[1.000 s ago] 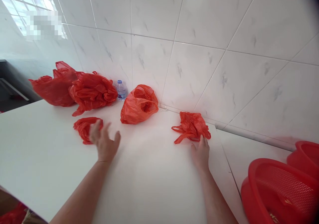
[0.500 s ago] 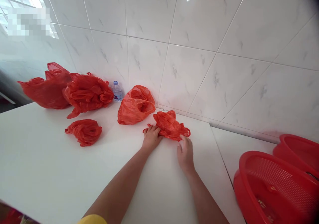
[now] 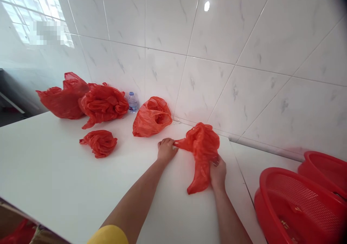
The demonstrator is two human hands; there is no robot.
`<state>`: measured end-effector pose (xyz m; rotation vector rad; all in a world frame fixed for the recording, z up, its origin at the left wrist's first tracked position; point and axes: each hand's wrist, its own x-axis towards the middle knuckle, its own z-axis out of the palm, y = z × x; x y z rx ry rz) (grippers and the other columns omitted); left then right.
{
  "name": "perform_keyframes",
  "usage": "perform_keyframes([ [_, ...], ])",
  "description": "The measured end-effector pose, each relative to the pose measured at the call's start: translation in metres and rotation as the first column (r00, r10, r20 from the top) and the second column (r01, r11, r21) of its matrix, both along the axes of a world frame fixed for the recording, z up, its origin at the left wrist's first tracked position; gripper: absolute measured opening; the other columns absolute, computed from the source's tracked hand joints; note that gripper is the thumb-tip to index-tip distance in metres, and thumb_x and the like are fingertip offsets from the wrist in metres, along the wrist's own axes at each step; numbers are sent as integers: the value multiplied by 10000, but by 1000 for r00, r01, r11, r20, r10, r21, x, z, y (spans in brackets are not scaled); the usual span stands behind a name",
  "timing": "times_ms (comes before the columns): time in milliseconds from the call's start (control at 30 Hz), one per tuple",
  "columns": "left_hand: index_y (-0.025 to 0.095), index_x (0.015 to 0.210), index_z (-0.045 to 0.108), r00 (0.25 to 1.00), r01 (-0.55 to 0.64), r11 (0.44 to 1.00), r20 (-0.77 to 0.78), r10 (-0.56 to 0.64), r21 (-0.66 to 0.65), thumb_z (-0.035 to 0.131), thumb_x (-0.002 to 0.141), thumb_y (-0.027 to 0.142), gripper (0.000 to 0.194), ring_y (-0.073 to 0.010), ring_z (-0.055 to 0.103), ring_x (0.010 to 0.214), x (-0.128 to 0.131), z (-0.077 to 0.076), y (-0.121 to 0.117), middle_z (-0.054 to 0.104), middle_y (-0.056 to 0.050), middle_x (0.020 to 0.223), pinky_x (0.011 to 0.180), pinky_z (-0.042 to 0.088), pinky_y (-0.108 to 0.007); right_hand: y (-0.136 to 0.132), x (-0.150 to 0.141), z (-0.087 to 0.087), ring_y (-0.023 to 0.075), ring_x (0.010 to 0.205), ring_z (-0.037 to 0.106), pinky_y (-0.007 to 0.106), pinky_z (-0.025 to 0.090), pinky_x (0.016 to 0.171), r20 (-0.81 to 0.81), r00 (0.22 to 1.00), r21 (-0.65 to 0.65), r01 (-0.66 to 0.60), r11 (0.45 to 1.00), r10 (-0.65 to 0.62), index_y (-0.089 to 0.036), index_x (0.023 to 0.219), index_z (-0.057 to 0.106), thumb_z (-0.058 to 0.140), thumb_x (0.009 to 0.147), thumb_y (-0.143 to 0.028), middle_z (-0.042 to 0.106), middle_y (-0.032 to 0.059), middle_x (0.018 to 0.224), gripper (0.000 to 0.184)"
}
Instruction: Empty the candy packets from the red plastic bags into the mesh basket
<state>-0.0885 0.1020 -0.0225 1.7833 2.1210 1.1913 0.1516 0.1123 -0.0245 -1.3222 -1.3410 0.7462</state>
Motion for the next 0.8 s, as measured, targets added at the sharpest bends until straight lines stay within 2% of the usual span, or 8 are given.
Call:
perform_keyframes([
  [167, 182, 617, 535, 1000, 17, 1000, -13, -16, 20, 540, 731, 179, 114, -205, 523, 936, 0, -1, -1, 617, -44, 875, 890, 320, -357, -11, 3, 1, 187, 701, 588, 286, 452, 618, -149, 957, -149, 229, 962, -250, -167, 875, 615, 628, 637, -330, 654, 49, 802, 288],
  [333, 186, 651, 516, 990, -134, 990, 56, 131, 46, 459, 805, 225, 169, -173, 531, 699, -10, -5, -1, 566, -44, 744, 688, 412, -306, -15, 41, 2, 142, 554, 530, 270, 437, 511, -313, 879, -178, 319, 931, -361, -174, 736, 529, 515, 703, -335, 574, 7, 656, 165],
  [400, 179, 747, 549, 978, -199, 977, 83, 193, 72, 423, 839, 257, 174, -196, 556, 763, -12, -5, -5, 582, -75, 829, 698, 432, -323, -22, 46, 1, 130, 540, 516, 258, 431, 491, -363, 866, -168, 302, 938, -344, -185, 724, 505, 518, 712, -362, 555, -8, 650, 178],
  [500, 157, 997, 566, 968, -248, 956, 71, 240, 157, 494, 817, 295, 238, -282, 470, 1133, -3, 0, -19, 518, -160, 1194, 898, 396, -409, -38, 40, -2, 110, 505, 476, 232, 398, 450, -404, 872, -141, 237, 961, -274, -203, 692, 458, 558, 706, -383, 504, -38, 604, 206],
  [567, 148, 1171, 518, 987, -130, 960, -62, 150, 249, 570, 775, 327, 437, -330, 284, 1309, 11, 4, -35, 368, -180, 1389, 1021, 287, -469, -49, 31, -2, 107, 489, 461, 229, 390, 439, -421, 885, -121, 162, 979, -199, -211, 678, 434, 570, 707, -399, 476, -49, 585, 234],
  [633, 179, 1286, 463, 955, 150, 952, -289, -69, 268, 601, 757, 355, 574, -344, 189, 1360, 28, 6, -52, 276, -157, 1468, 1071, 202, -497, -56, 23, -1, 112, 500, 474, 239, 411, 459, -430, 896, -93, 83, 992, -115, -215, 680, 433, 570, 713, -421, 482, -46, 599, 250],
  [700, 261, 1341, 423, 842, 406, 899, -449, -300, 162, 606, 755, 364, 622, -334, 174, 1372, 43, 7, -65, 212, -98, 1510, 1084, 175, -498, -60, 19, 2, 120, 512, 483, 247, 421, 478, -422, 905, -64, 24, 998, -49, -215, 674, 436, 561, 716, -443, 492, -37, 604, 263],
  [800, 352, 1345, 413, 761, 509, 860, -449, -468, -34, 616, 747, 416, 634, -335, 195, 1365, 55, 7, -71, 176, -34, 1527, 1072, 203, -499, -61, 16, 5, 122, 502, 458, 245, 395, 470, -391, 920, -30, -34, 999, 20, -217, 647, 422, 524, 736, -460, 472, -33, 575, 278],
])
